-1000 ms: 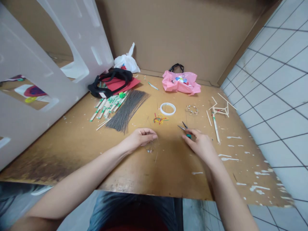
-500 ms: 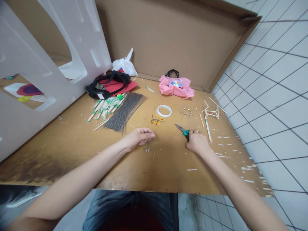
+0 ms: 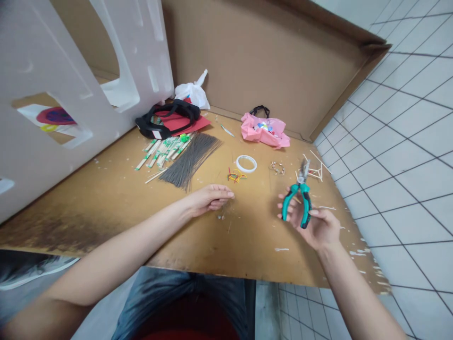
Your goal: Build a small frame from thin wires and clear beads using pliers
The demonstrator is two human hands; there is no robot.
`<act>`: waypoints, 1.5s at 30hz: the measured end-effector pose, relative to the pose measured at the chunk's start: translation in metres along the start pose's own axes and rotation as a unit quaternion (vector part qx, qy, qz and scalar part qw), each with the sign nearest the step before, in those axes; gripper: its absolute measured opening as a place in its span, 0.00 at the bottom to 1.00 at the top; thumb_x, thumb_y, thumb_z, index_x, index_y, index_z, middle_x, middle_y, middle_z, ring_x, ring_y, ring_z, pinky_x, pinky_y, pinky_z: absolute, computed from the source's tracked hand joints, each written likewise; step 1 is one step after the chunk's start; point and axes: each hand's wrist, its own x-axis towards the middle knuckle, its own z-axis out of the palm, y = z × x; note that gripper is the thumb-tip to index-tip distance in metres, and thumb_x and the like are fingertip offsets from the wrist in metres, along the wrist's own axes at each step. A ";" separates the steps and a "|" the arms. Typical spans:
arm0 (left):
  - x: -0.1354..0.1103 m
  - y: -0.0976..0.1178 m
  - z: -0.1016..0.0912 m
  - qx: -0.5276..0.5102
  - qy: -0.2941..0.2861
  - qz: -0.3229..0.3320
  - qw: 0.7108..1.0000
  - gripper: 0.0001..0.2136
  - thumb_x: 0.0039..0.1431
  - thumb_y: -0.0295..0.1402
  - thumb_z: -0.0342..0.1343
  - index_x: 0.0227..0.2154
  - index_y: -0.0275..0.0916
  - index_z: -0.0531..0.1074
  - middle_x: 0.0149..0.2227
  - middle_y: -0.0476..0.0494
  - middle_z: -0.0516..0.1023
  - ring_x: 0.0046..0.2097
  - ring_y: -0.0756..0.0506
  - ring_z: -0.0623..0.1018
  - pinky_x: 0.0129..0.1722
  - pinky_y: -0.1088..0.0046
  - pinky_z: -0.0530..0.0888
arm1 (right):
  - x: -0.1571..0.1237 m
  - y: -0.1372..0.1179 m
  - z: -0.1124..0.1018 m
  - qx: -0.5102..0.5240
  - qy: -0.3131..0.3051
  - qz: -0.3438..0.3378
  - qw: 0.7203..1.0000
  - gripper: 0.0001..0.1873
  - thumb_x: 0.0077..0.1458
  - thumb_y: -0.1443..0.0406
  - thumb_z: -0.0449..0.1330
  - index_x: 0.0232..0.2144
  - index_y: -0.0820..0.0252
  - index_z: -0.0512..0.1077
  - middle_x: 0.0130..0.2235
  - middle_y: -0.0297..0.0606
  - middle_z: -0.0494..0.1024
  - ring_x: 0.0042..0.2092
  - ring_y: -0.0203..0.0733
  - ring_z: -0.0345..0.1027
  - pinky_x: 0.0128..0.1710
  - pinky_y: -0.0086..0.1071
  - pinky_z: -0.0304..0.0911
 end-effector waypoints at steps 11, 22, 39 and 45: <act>0.000 0.000 -0.004 -0.015 -0.028 0.022 0.999 0.15 0.47 0.34 0.62 0.20 0.35 0.59 0.16 0.60 0.53 0.15 0.61 0.50 0.16 0.80 0.42 | -0.004 -0.001 0.060 0.277 -0.083 0.086 0.953 0.33 0.33 0.60 0.51 0.48 0.53 0.64 0.45 0.42 0.71 0.41 0.47 0.65 0.36 0.42 0.63; 0.001 0.005 -0.007 -0.007 0.021 0.007 1.000 0.14 0.44 0.37 0.63 0.23 0.35 0.64 0.14 0.60 0.54 0.15 0.60 0.51 0.16 0.80 0.43 | 0.008 -0.007 0.045 -0.082 -0.046 0.055 0.994 0.23 0.53 0.52 0.35 0.42 0.56 0.60 0.32 0.42 0.64 0.26 0.41 0.56 0.23 0.38 0.56; -0.002 0.010 -0.008 -0.046 0.013 -0.029 0.998 0.14 0.43 0.37 0.65 0.25 0.33 0.68 0.15 0.59 0.56 0.15 0.60 0.51 0.16 0.81 0.42 | 0.042 -0.036 0.015 -0.799 -0.037 -0.382 0.463 0.12 0.52 0.64 0.56 0.39 0.60 0.71 0.35 0.43 0.75 0.34 0.44 0.64 0.33 0.36 0.53; 0.000 0.008 -0.011 -0.059 0.003 -0.034 0.998 0.13 0.44 0.36 0.64 0.25 0.32 0.69 0.15 0.58 0.56 0.16 0.60 0.52 0.16 0.81 0.42 | 0.044 -0.037 0.015 -0.797 -0.052 -0.389 0.458 0.13 0.53 0.65 0.55 0.42 0.59 0.71 0.35 0.44 0.75 0.35 0.45 0.63 0.32 0.36 0.53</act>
